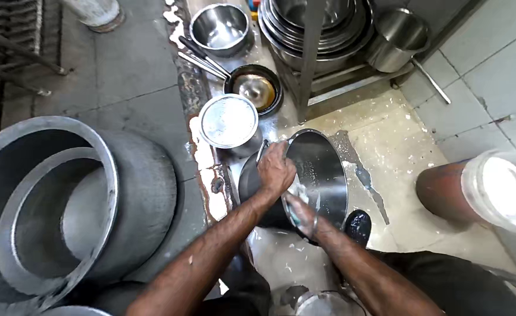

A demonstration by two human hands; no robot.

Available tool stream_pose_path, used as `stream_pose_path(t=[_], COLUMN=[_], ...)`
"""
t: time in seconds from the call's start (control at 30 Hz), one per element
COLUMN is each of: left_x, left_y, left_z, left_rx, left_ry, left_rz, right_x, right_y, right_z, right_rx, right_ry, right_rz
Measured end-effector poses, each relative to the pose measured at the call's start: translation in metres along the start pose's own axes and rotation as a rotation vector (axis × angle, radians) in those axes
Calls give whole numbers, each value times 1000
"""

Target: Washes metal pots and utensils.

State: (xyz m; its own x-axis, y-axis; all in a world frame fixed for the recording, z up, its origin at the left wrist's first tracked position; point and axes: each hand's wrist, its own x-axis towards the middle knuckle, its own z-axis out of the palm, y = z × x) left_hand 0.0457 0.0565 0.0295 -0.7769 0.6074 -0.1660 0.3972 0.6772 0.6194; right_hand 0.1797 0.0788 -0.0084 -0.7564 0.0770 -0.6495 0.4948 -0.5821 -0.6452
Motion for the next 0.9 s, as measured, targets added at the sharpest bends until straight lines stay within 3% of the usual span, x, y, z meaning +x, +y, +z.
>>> stream_pose_path(t=[0.23,0.37,0.5,0.63,0.73,0.8,0.9], left_x=[28,12,2,0,-8,-16,-27], left_y=[13,37,63,74,60,51,48], left_z=[-1,18,49,68,82,79,54], left_rx=[20,-4,-112,-79,17,186,388], left_ry=[33,87,286,424,500,395,-9], left_rz=[-117,-133,-156,-26,244,400,425], right_x=[-51,-90,-122,-132,-140,-140,-137], right_y=[-44,-77,-99,-108,-118,-128,-137], right_z=[-57,-67,-80,-92,-94,-97,-100], right_rx=[-167,-320,-218,-38,86,114,57], right_ry=[-87,59,243,343,338,295,309], right_rz=[-187,-167,-272,-428,-503,-556,-612])
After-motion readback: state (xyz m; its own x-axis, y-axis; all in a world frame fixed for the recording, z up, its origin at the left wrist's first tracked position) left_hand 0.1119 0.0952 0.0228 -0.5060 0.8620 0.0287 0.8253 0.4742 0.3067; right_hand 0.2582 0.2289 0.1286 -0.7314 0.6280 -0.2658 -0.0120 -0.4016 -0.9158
